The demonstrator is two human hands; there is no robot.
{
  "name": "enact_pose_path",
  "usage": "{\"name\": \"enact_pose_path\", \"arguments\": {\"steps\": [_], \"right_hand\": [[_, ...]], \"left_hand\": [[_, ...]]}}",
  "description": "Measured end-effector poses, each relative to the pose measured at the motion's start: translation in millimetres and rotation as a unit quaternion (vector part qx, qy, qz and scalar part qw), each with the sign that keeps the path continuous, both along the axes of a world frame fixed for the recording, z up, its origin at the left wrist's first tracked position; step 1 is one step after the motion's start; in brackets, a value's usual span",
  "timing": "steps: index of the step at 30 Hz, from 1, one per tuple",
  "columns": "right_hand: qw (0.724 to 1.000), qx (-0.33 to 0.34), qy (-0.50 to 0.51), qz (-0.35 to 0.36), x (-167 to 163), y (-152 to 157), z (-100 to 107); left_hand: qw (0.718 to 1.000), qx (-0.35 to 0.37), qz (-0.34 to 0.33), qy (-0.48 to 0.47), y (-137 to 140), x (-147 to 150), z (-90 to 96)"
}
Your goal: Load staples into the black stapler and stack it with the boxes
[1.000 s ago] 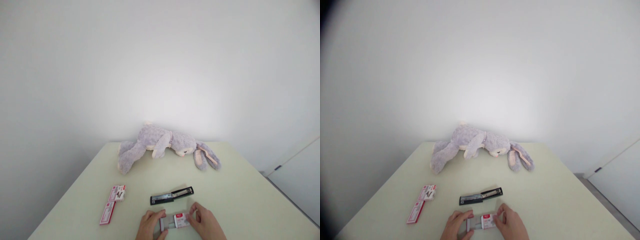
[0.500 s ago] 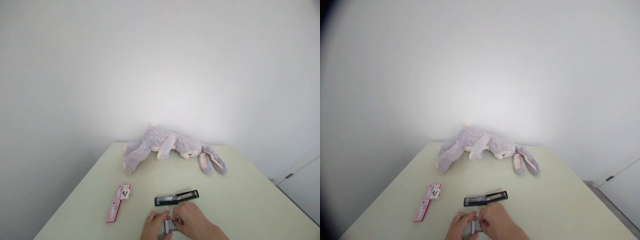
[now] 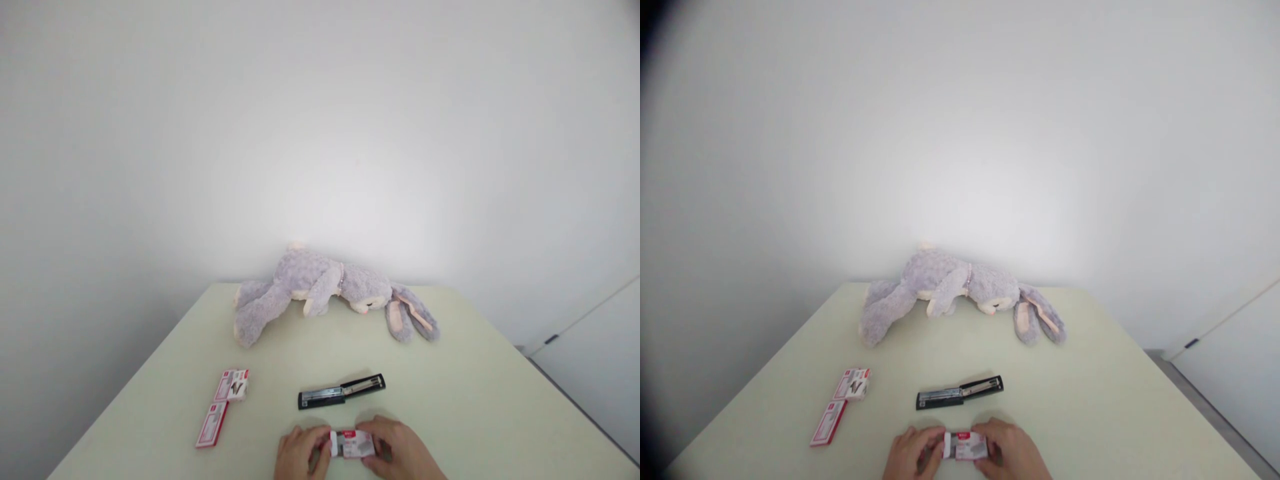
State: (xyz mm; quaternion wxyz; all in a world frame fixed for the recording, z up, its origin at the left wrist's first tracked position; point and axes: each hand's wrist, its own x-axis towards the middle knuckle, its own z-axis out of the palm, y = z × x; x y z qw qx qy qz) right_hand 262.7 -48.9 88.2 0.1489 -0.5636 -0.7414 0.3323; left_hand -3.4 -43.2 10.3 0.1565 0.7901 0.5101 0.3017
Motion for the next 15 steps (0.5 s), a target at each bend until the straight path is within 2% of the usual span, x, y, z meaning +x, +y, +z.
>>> {"name": "enact_pose_path", "arguments": {"steps": [6, 13, 15], "right_hand": [[0.999, 0.014, -0.024, -0.02, -26.8, 2.4, 20.3], [0.996, 0.035, -0.071, -0.033, -31.1, 7.5, 21.6], [0.997, 0.035, -0.071, -0.013, -32.0, 6.9, 22.5]], "left_hand": [[1.0, -0.016, 0.006, 0.014, -3.2, 16.8, -2.4], [0.999, -0.041, -0.008, 0.029, -4.5, 16.2, 0.7], [0.998, -0.045, -0.014, 0.032, -4.5, 15.8, 2.1]]}}
